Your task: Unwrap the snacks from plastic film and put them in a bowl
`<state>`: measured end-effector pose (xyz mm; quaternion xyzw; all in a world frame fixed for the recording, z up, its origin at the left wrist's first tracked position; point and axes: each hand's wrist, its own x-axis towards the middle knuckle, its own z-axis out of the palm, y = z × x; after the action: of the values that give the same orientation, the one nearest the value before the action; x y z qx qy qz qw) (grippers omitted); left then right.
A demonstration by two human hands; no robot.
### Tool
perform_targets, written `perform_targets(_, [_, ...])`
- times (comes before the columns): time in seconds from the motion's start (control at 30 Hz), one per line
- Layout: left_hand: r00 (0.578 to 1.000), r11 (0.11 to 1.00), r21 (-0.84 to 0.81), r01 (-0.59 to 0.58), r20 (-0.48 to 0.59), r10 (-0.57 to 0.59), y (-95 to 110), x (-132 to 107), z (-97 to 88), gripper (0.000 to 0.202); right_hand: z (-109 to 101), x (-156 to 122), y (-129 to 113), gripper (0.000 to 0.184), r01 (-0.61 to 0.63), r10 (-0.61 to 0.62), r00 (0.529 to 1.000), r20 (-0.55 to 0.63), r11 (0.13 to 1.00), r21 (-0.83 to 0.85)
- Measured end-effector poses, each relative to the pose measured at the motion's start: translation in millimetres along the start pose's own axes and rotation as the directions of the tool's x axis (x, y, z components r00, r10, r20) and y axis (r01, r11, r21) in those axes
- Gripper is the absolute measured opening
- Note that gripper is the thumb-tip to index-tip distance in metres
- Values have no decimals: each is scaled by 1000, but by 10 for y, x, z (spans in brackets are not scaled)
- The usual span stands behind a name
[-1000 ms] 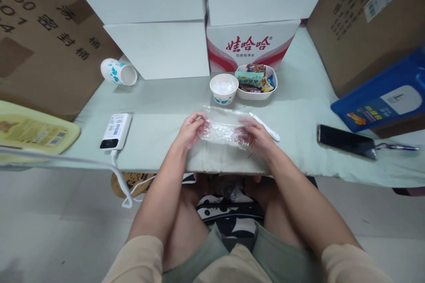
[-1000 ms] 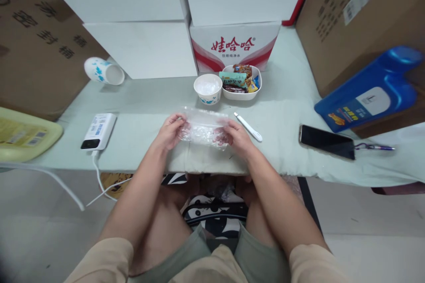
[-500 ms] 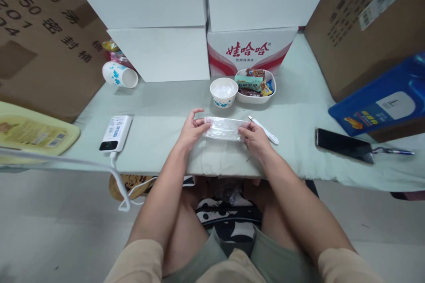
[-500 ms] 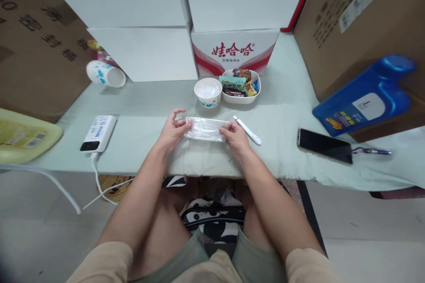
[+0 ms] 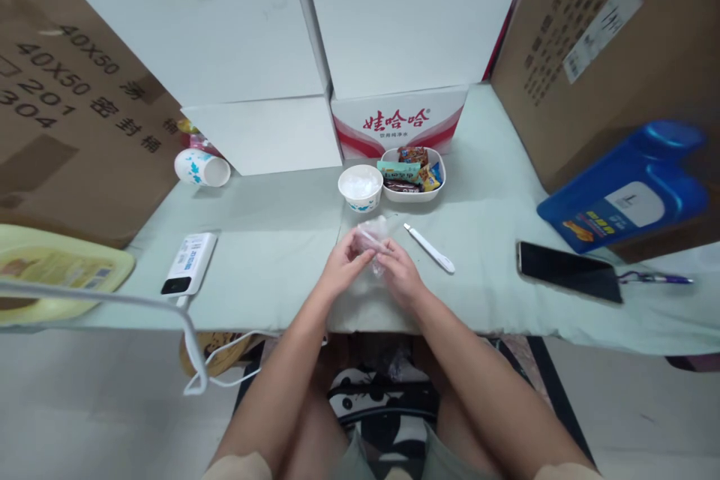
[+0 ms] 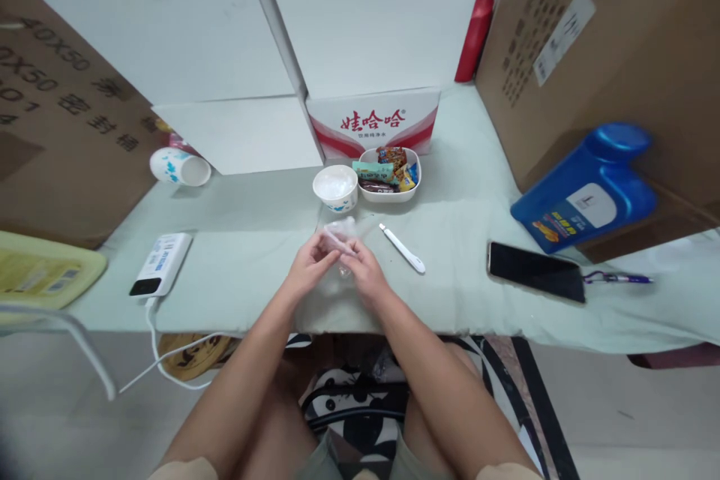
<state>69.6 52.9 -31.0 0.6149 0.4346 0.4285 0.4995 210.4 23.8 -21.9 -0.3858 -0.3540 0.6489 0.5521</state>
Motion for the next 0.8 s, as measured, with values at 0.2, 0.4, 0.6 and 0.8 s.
perform_targets(0.2, [917,911,398,-108,-313,246,120,325,-162,22,-60,104,-146,31,-165,196,975,-102,953,255])
perform_targets(0.4, [773,624,781,24,-411,484,533,1178,-314,5,-131,177,-210,25,-165,206,962,-180,962,217])
perform_targets(0.6, [994,298,954,-32,62,-95,688,1686,-137,26,-151,193,-255,20,-169,196,962,-191,974,149])
perform_targets(0.8, [886,366,928,-68,224,-405,723,1932,-171,36,-186,208,-275,18,-156,172,967,-188,983,99])
